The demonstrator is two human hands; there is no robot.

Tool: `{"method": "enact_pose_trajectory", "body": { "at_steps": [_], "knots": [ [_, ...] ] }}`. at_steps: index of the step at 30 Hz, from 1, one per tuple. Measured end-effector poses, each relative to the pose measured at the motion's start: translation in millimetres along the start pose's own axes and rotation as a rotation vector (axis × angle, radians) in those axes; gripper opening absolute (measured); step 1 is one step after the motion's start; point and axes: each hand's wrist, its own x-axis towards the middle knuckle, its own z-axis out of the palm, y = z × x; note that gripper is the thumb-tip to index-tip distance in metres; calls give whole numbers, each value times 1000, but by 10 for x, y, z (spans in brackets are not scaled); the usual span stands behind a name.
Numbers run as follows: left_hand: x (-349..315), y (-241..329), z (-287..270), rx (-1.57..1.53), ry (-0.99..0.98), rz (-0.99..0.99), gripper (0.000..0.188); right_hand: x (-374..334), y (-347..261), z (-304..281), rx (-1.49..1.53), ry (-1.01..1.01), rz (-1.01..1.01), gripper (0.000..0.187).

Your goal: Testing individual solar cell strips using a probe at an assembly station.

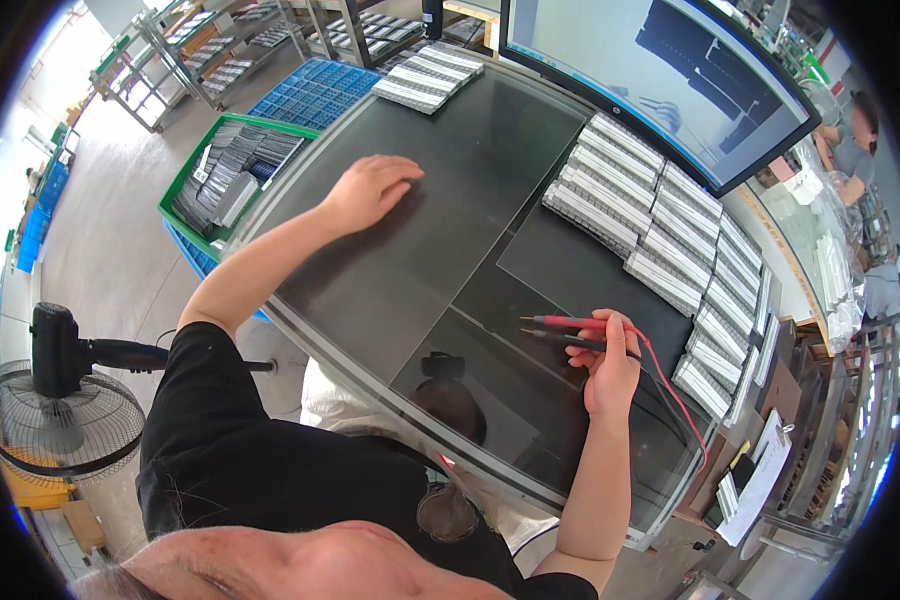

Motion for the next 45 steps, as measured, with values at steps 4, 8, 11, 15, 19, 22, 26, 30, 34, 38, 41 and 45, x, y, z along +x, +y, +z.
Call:
{"method": "enact_pose_trajectory", "body": {
  "at_steps": [4, 8, 11, 15, 19, 22, 26, 30, 34, 38, 41, 45],
  "knots": [
    [11, 470, 163, -165, -42, 162, 19, -11, 29, -9, -84, 53, -29, 29],
    [63, 992, 278, -219, -52, 267, 19, -10, 33, 87, -96, -11, -67, 28],
    [223, 1312, 450, -203, -77, 329, 22, -62, -6, 147, -110, -53, -66, 29],
    [580, 1572, 725, -3, -76, 384, 29, -153, -29, 158, -142, -104, -132, 27],
    [902, 1591, 886, 216, -29, 345, 33, -199, -48, 164, -167, -121, -125, 27],
    [995, 1528, 986, 247, 4, 318, 35, -214, -52, 147, -186, -139, -134, 28],
    [1067, 1506, 1045, 217, -29, 299, 35, -185, -18, 121, -194, -133, -185, 29],
    [1041, 1441, 1067, 250, -58, 318, 34, -153, 14, 119, -168, -131, -202, 28],
    [1072, 1486, 1108, 272, -28, 375, 29, -152, -12, 76, -184, -90, -180, 27],
    [1032, 1526, 1025, 329, -32, 362, 23, -90, 65, 99, -183, -90, -233, 28],
    [954, 1348, 931, 203, -10, 359, 26, -57, 96, 210, -158, -126, -259, 26],
    [1043, 1444, 1013, 145, -32, 390, 28, -81, 40, 85, -140, -112, -271, 27]
  ]
}}
